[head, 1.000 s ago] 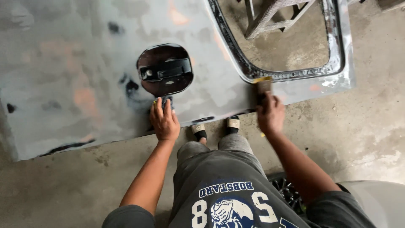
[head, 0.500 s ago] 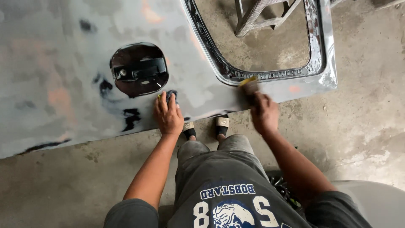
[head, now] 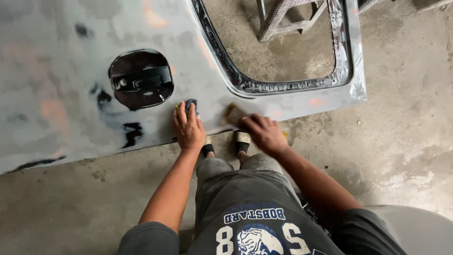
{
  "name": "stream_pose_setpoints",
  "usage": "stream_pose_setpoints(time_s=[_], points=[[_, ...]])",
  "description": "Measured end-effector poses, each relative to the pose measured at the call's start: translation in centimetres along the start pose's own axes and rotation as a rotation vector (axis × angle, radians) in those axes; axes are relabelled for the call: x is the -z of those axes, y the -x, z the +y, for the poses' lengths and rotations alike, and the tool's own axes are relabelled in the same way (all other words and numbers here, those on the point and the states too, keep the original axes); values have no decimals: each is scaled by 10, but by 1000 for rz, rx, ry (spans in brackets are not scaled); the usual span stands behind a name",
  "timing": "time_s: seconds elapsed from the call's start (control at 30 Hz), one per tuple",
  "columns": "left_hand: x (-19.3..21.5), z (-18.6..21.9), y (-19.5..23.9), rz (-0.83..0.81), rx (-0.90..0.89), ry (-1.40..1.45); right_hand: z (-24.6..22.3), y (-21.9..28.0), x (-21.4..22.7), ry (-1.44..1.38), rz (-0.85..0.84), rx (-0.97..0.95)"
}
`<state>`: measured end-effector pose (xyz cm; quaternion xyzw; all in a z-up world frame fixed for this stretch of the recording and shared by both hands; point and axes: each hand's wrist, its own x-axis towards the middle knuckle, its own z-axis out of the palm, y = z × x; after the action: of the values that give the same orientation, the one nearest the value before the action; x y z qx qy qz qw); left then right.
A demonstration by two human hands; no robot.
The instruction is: The person wets a sanding block in a bucket of water, then uses it to sand the surface of a car door. They repeatedly rub the sanding block over the door panel, focusing on the area around the fuel cap and the door edge.
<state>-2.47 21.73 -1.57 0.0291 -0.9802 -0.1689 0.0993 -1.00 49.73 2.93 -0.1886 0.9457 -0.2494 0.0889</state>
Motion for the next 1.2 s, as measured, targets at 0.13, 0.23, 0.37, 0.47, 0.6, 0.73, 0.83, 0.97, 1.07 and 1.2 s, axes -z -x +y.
stream_pose_setpoints(time_s=[0.13, 0.23, 0.37, 0.47, 0.6, 0.73, 0.83, 0.97, 1.07, 1.2], points=[[-1, -3, 0, -7, 10, -30, 88, 33, 3, 35, 255, -257], [-4, -1, 2, 7, -9, -43, 125, 53, -1, 85, 448, -490], [-5, 1, 1, 43, 18, -52, 91, 42, -15, 94, 459, -429], [-7, 1, 2, 44, 21, -44, 24, 18, -25, 44, 240, -238], [-1, 1, 1, 16, 24, -65, -28, -3, -5, 5, 79, 48], [0, 2, 1, 14, 26, -18, 36, 16, 8, 51, -27, -57], [2, 3, 0, 3, 44, -3, 100, 42, 7, 39, 306, -240], [2, 8, 0, 2, 47, -37, 129, 54, -1, 83, 500, -450], [2, 7, 0, -3, 62, -56, 91, 39, -17, 55, 432, -406], [3, 6, 0, -1, 61, -59, -5, 8, -20, -61, 194, -203]])
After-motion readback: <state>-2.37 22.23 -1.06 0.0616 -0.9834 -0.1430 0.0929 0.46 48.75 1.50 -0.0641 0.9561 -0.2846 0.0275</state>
